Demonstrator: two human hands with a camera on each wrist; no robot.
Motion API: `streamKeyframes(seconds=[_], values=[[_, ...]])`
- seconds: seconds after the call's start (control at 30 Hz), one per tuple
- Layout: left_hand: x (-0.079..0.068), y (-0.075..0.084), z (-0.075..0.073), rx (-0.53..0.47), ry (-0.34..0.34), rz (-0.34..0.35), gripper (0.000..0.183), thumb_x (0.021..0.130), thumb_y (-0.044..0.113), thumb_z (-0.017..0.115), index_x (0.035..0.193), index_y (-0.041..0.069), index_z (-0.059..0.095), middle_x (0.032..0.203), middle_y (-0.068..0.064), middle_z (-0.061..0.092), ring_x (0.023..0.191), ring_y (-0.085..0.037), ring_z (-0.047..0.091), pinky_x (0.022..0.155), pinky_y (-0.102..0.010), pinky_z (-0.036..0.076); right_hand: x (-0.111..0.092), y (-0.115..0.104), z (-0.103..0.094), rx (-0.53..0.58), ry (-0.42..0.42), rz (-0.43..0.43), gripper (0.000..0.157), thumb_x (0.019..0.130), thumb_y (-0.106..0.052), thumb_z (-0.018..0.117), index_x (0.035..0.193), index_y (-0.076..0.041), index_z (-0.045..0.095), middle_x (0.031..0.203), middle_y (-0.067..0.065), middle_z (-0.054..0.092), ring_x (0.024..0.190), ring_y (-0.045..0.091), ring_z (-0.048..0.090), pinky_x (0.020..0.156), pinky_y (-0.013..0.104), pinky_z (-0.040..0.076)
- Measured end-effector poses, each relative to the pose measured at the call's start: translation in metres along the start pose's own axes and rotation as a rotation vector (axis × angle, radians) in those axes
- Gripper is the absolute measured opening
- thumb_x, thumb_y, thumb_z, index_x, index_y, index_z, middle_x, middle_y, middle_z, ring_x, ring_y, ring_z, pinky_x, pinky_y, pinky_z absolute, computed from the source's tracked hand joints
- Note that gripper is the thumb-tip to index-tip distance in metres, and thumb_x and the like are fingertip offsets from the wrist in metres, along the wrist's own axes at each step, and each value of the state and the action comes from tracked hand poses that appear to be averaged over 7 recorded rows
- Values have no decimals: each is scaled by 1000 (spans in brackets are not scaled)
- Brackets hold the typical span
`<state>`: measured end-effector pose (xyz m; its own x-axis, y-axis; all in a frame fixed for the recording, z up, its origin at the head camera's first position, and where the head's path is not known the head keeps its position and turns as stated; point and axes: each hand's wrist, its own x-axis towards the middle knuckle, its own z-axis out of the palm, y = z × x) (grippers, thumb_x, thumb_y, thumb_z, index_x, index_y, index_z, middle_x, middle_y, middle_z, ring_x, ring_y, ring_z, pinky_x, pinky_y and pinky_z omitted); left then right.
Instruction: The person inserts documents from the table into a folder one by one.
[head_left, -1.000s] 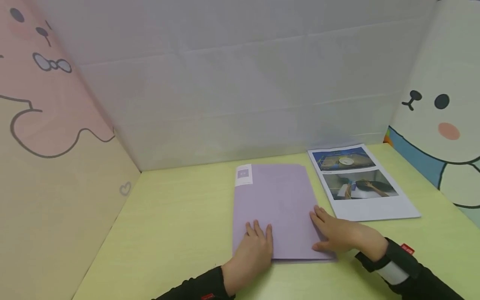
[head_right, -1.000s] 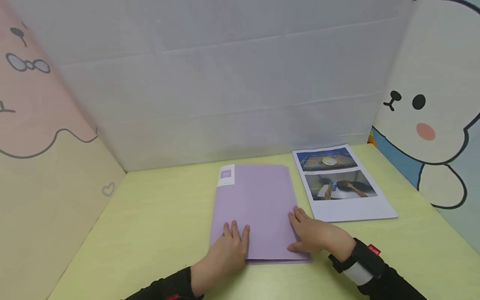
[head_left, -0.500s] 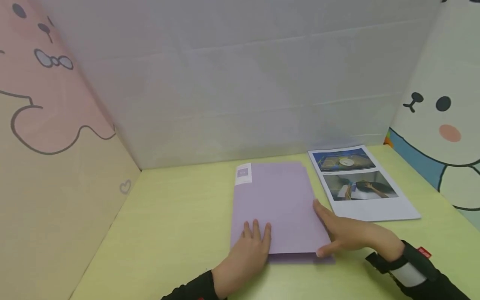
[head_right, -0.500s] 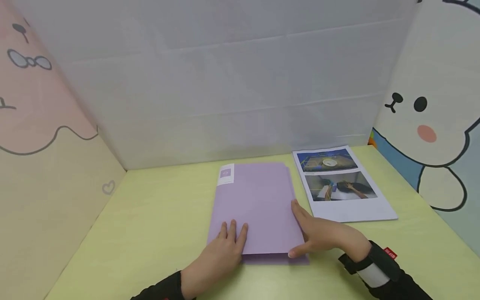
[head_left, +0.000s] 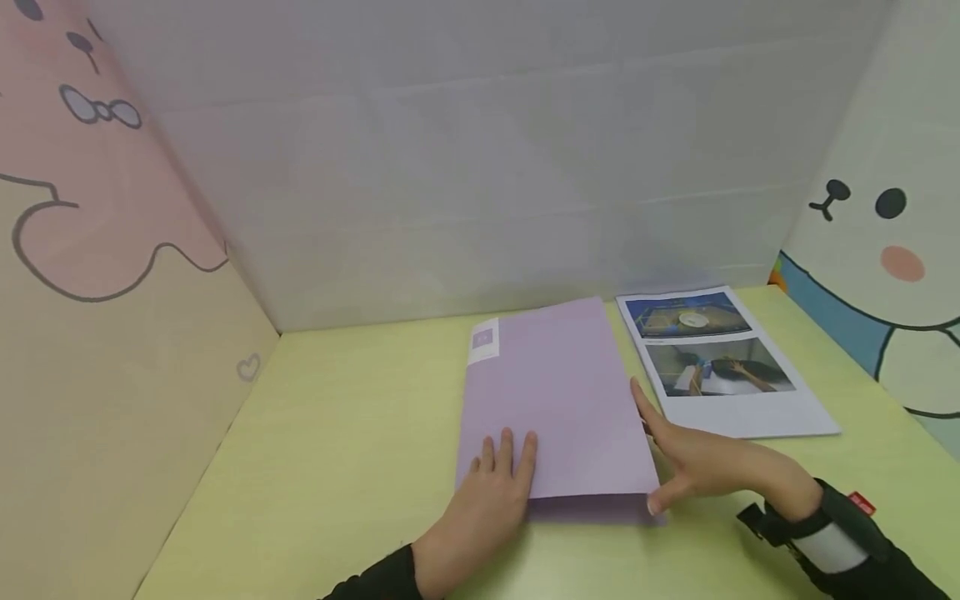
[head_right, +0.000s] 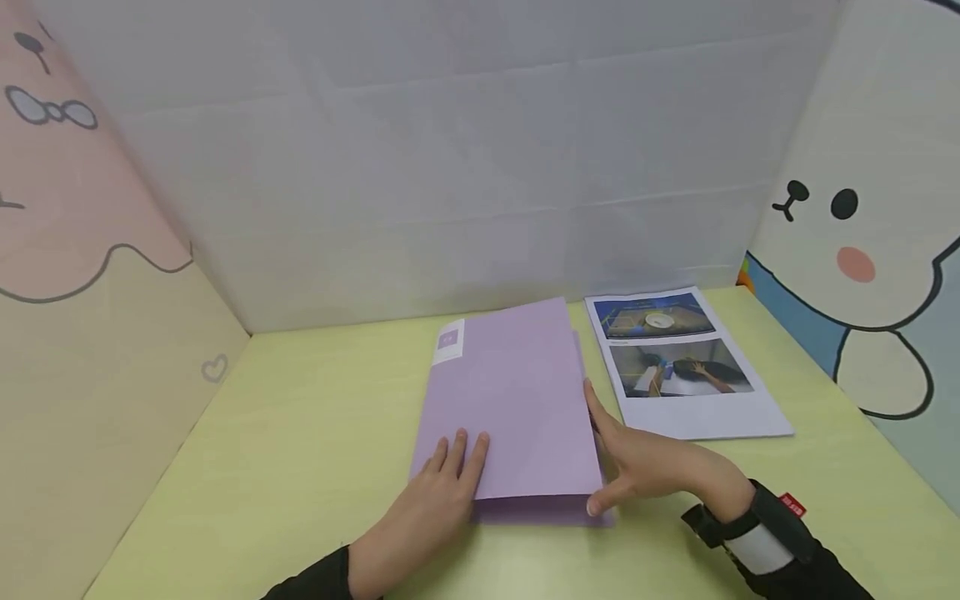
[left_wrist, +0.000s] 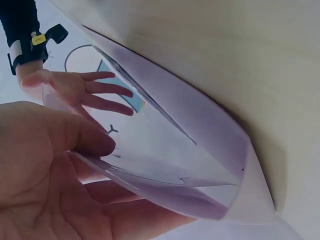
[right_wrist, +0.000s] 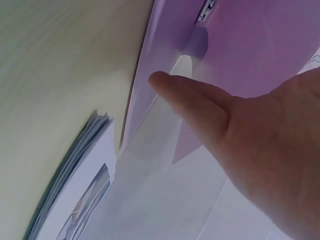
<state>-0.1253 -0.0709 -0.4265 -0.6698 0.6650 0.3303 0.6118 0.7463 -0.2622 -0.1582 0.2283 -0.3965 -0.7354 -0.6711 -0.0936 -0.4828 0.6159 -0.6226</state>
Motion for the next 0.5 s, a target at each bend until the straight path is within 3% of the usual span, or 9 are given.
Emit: streamKeyframes(seconds=[0.2,0.37,0.5], values=[[2,-6,-5,-148,33,-48,57,85,8,53,138,-7,35,122,-35,52,103,-45,55,75,-42,54,4,2,0,-41,31,4,130,71,-50,70,140,4,-26,146,38,-8,130,46,21,98,61,28],[-1,-10,-6,-294,102,-109,75,77,9,56,144,-5,25,125,-33,51,105,-42,56,76,-41,54,15,-4,9,-143,-4,85,113,80,-60,55,143,13,-3,148,37,1,131,44,22,102,57,29],[-4,-15,-10,-421,80,-166,82,76,7,53,148,2,14,131,-31,47,113,-37,51,82,-42,52,28,-12,17,-222,-18,121,103,83,-58,54,140,18,14,144,42,11,129,54,16,101,62,28]])
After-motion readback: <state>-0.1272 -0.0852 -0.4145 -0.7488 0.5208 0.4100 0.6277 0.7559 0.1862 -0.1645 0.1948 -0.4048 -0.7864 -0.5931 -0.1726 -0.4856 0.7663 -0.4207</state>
